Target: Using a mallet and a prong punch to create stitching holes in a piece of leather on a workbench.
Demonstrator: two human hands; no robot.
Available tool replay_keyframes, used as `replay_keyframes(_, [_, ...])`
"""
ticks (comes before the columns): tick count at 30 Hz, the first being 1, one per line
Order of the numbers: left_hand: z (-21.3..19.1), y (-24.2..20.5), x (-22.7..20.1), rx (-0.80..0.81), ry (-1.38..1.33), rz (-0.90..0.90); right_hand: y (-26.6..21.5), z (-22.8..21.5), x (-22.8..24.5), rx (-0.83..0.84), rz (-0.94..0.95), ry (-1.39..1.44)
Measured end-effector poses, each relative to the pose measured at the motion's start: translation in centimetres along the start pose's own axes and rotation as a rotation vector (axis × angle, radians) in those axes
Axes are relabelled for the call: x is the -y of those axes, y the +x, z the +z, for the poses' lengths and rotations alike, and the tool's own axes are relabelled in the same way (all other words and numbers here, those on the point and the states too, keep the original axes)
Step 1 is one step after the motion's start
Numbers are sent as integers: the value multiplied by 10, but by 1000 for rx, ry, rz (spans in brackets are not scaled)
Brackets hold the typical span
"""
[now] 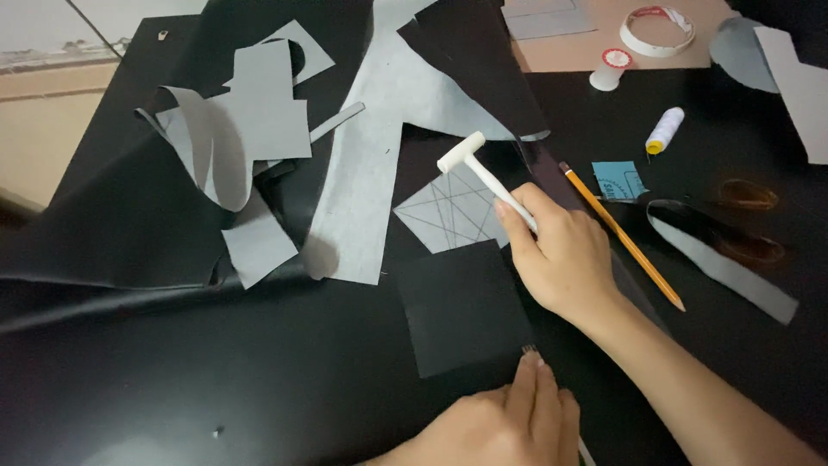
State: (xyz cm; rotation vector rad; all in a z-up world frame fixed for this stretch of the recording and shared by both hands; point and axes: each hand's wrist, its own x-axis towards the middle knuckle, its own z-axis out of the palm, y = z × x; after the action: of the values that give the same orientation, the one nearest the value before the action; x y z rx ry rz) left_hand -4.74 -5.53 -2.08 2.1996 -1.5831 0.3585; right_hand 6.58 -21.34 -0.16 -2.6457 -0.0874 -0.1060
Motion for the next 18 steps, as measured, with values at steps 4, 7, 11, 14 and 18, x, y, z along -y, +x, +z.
replay_keyframes(4, [-7,0,1,-86,55,7,-4,3,2,-13,-3,-33])
replay_keyframes(7, [-30,5,12,-27,-117,-1,-8,8,5,-45,-126,-167])
replay_keyframes(11, [-51,12,39,-58,-500,-235,-9,13,4,11,-153,-357])
replay_keyframes(14, [-59,20,57,-76,-675,-367,-7,13,4,42,-172,-366])
replay_keyframes(18, [-44,21,73,-170,-749,-447,-8,18,-1,-6,-194,-371])
